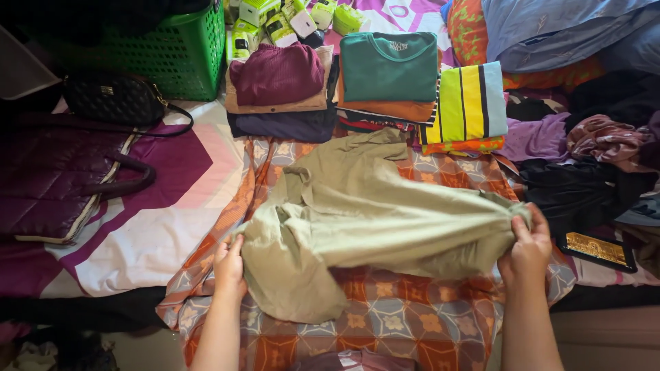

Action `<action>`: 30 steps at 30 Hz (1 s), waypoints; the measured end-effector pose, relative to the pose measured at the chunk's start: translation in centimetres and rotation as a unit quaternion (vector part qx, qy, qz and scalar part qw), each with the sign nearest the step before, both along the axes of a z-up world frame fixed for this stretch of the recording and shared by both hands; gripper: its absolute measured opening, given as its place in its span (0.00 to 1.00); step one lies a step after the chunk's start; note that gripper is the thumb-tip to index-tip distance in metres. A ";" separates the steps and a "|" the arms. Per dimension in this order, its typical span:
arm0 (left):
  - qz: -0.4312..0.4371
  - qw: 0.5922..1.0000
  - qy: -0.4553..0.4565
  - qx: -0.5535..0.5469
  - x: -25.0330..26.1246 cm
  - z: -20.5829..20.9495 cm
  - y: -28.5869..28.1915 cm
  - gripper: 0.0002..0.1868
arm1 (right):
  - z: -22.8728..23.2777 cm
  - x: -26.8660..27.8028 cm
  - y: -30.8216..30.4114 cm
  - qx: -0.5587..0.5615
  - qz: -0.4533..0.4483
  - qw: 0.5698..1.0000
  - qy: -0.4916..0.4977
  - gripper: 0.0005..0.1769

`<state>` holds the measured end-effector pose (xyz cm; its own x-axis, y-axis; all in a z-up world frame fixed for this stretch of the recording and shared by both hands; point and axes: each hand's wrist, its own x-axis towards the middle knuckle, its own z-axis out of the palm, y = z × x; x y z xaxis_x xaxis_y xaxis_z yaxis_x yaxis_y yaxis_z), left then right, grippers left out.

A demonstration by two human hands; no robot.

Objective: The person folds a maroon shirt, a pair of beige pants, and a black garment by hand on a bed, placing each item onto a stack of folded clothes.

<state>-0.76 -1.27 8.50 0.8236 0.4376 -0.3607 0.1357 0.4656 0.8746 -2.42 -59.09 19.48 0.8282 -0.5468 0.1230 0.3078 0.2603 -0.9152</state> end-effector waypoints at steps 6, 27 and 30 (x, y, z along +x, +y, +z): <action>-0.042 0.906 0.073 0.415 -2.5 1.6 -1.7 0.20 | -4.1 1.5 -0.9 -0.087 0.009 0.979 0.186 0.44; -0.101 0.990 0.023 0.095 4.2 9.8 -0.7 0.15 | 0.7 -1.1 -1.4 0.187 0.128 0.970 0.093 0.33; -0.042 0.997 -0.040 -0.044 5.1 9.7 0.4 0.26 | 1.9 0.1 -0.9 0.192 0.166 0.967 -0.005 0.34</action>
